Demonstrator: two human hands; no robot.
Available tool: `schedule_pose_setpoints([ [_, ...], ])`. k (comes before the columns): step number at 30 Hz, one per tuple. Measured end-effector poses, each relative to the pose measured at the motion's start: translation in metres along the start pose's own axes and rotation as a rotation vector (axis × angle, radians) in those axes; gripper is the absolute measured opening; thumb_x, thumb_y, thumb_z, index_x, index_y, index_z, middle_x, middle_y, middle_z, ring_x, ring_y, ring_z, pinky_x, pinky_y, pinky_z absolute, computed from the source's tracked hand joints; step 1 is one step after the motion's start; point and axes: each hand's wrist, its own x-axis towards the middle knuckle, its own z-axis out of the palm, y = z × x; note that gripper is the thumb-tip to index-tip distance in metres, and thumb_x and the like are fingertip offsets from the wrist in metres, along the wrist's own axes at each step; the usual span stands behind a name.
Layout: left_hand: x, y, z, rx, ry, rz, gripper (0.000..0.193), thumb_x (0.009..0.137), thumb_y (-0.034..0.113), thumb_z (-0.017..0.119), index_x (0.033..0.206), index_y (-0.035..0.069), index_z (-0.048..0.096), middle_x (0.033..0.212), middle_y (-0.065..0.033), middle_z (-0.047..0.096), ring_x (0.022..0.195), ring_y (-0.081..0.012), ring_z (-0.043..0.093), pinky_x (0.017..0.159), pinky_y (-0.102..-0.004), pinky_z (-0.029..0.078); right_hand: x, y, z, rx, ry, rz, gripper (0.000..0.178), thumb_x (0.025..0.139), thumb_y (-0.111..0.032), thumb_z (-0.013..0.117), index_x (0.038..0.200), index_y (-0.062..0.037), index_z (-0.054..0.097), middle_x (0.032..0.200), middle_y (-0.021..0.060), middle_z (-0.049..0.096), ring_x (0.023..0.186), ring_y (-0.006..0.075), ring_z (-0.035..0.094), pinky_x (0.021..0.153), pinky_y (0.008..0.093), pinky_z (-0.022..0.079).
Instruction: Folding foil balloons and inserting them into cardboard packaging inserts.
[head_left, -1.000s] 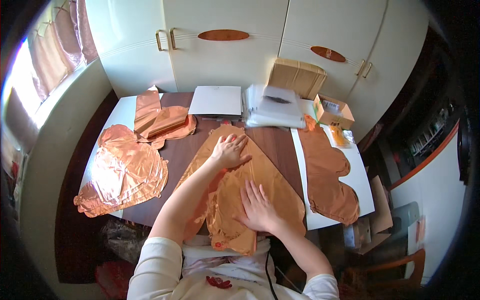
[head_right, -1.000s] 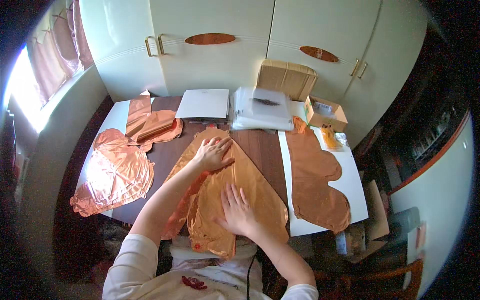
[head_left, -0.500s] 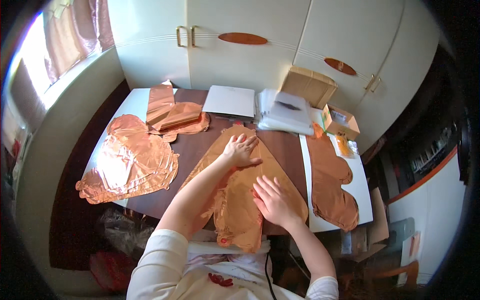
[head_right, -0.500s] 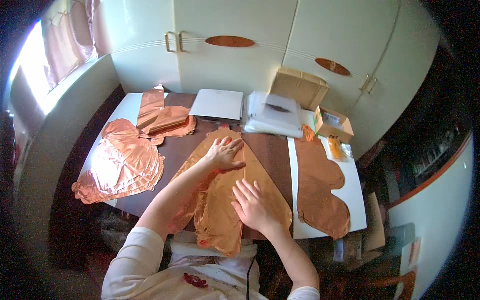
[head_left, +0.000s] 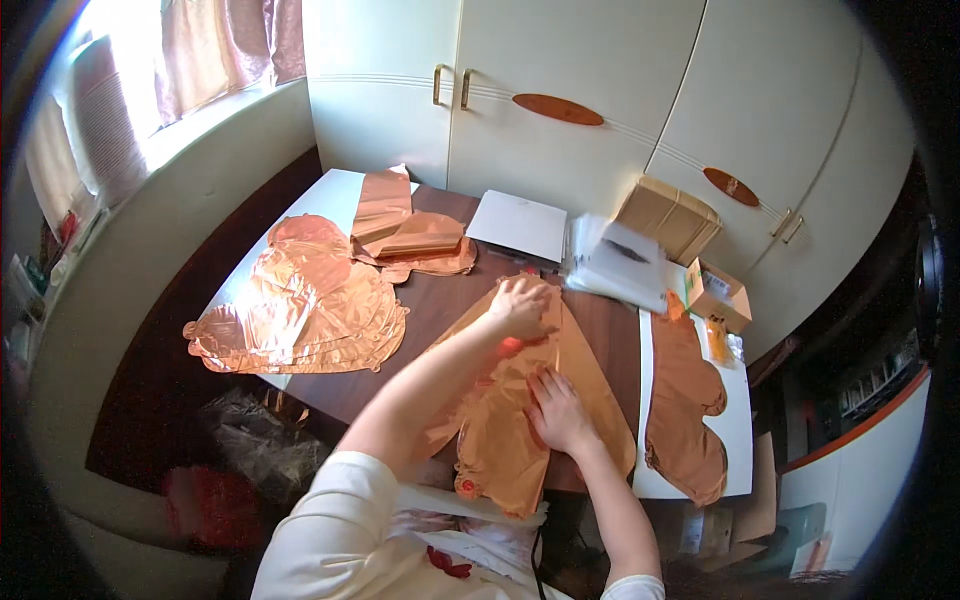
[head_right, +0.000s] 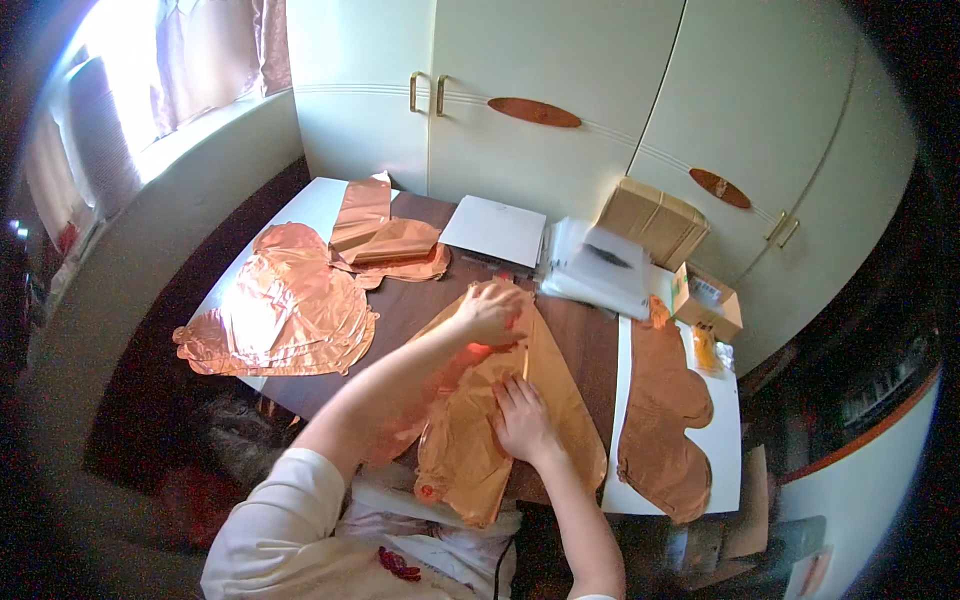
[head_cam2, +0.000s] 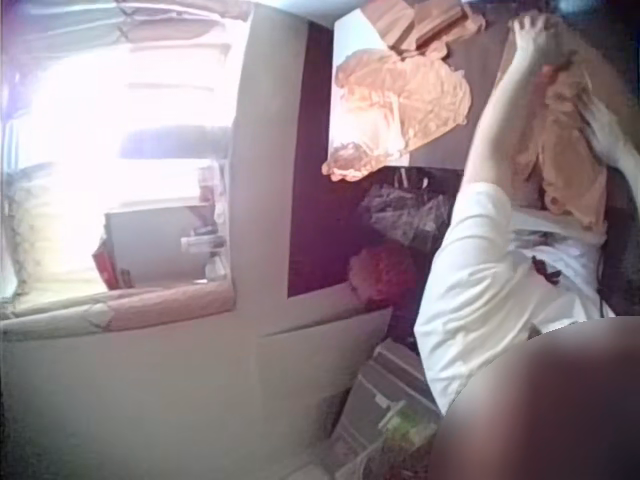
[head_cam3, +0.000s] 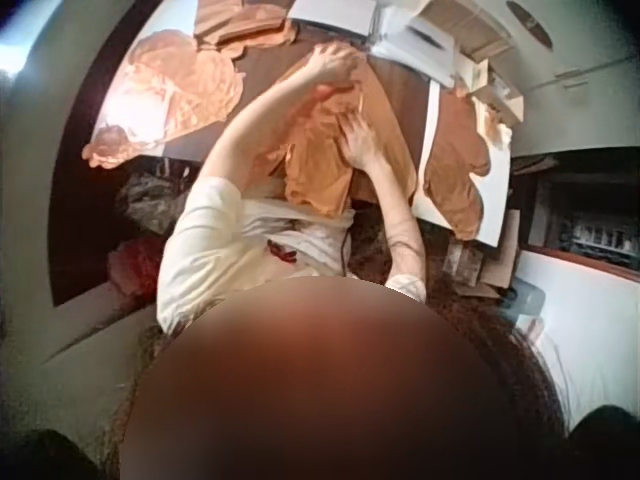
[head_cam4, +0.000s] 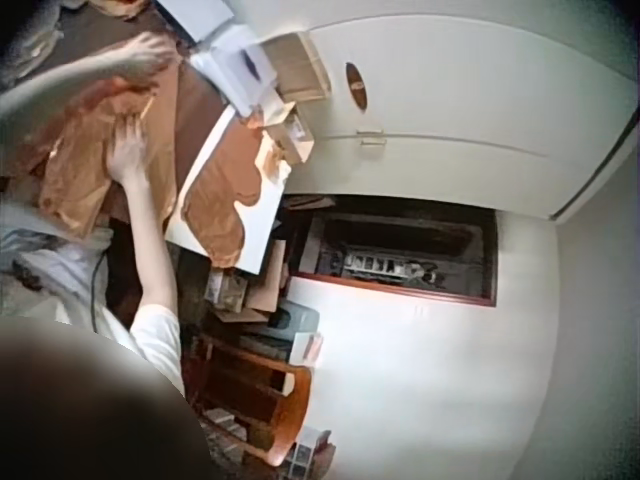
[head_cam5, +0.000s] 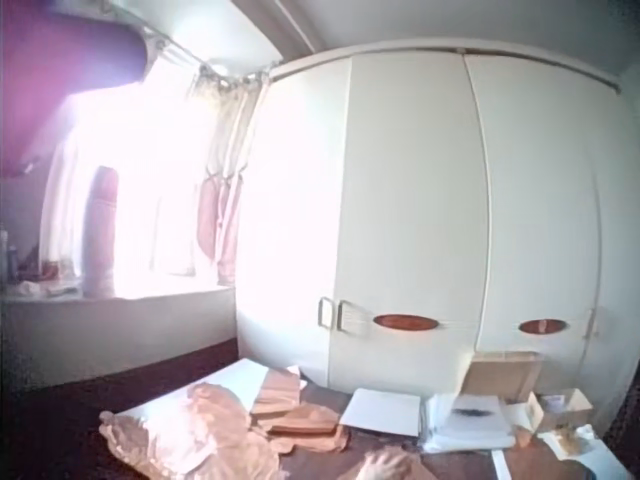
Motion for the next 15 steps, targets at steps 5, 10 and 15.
schedule_pose_setpoints([
  [5, -0.103, -0.025, -0.043, -0.141, 0.100, -0.217, 0.050, 0.077, 0.048, 0.060, 0.099, 0.002, 0.056, 0.105, -0.0149, 0.054, 0.103, -0.0326, 0.052, 0.082, -0.0438, 0.045, -0.001, -0.004, -0.011, 0.002, 0.015, 0.013, 0.052, 0.083, -0.025, 0.055, 0.126, 0.0001, 0.044, 0.132, 0.0201, 0.042, 0.125, 0.0345, 0.038, 0.105, 0.0437, 0.028],
  [10, -0.271, -0.023, -0.097, -0.113, -0.092, -0.704, 0.043, 0.078, 0.045, 0.061, 0.079, 0.002, 0.060, 0.078, -0.0152, 0.063, 0.078, -0.0332, 0.060, 0.069, -0.0413, 0.048, -0.002, -0.006, -0.013, 0.052, 0.026, 0.019, 0.052, 0.084, -0.029, 0.053, 0.127, -0.0004, 0.044, 0.133, 0.0182, 0.042, 0.126, 0.0337, 0.037, 0.105, 0.0444, 0.027],
  [15, -0.358, -0.003, -0.053, -1.183, -0.136, -1.010, 0.038, 0.091, 0.032, 0.051, 0.110, 0.000, 0.059, 0.096, -0.0124, 0.066, 0.088, -0.0184, 0.064, 0.072, -0.0307, 0.050, -0.002, -0.009, -0.017, 0.037, 0.002, 0.015, 0.054, 0.085, -0.031, 0.054, 0.128, -0.0007, 0.043, 0.133, 0.0178, 0.042, 0.126, 0.0328, 0.037, 0.106, 0.0445, 0.026],
])
